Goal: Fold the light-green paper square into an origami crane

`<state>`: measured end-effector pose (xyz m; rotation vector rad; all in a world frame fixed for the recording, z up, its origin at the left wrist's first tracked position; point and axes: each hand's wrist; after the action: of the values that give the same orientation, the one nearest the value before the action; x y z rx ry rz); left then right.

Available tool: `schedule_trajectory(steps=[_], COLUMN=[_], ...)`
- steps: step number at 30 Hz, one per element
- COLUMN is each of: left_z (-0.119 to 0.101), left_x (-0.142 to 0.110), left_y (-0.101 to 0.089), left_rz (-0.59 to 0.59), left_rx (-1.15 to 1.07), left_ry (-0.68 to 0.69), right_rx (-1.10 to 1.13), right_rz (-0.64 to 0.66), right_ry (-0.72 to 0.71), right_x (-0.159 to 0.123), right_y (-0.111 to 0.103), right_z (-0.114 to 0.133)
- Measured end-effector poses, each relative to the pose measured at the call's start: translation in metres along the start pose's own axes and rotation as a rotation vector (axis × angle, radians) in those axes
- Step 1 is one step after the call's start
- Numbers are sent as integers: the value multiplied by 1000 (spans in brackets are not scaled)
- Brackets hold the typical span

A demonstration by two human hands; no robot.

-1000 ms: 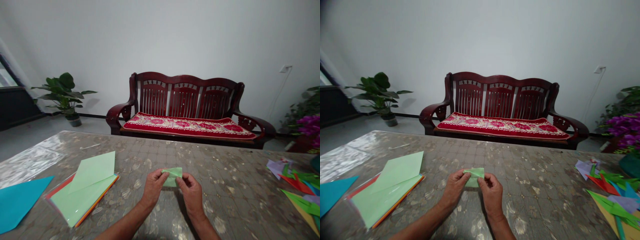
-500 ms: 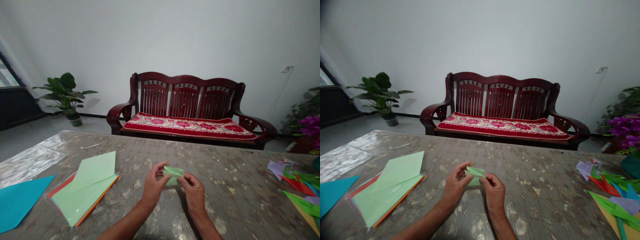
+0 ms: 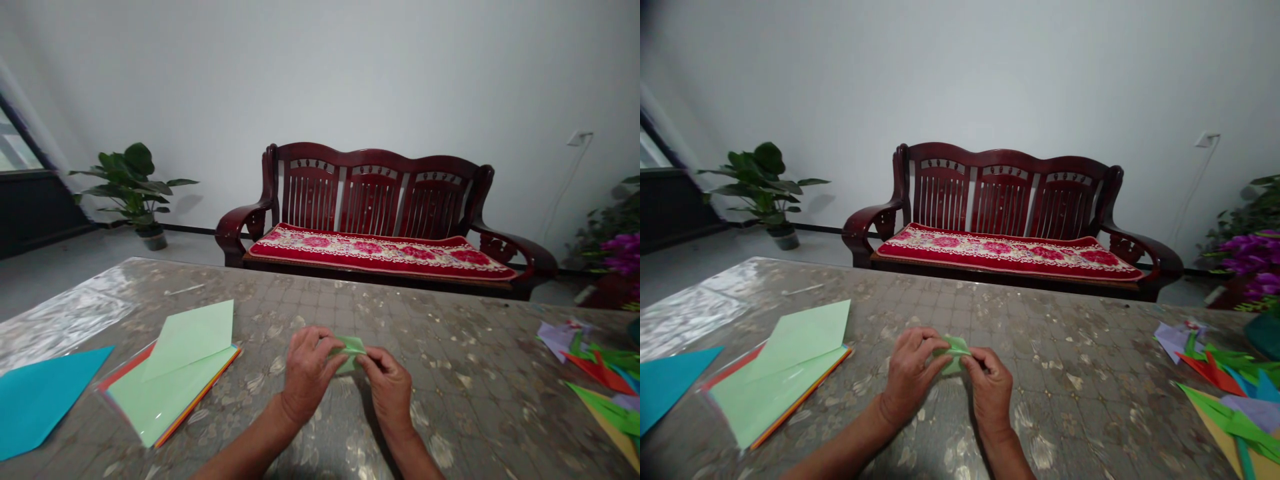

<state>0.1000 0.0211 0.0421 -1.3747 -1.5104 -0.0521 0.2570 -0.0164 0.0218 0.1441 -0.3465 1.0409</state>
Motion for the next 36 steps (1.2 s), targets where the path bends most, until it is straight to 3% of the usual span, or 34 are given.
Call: schedule_trajectory(steps=[11,25,36], left_z=[-8,-9,-7], left_x=[-2,2,5], left_y=[-4,-2,4], left_rz=[-14,63,76], left_rx=[34,13,-64], left_ry=[52,48,-148], right_rx=[0,-10,-32], right_rz=[21,32,57], right_ry=[-23,-33,0], right_x=[-3,-4,-7], right_y=[1,2,6], right_z=[-3,-7,-8])
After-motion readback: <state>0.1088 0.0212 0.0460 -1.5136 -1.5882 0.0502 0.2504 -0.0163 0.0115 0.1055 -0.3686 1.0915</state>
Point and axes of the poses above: each hand's wrist, its own x-axis towards the middle knuckle, its own y-axis out of the palm, z = x × y, and after that the axes turned 5 degrees about -y, right-handed
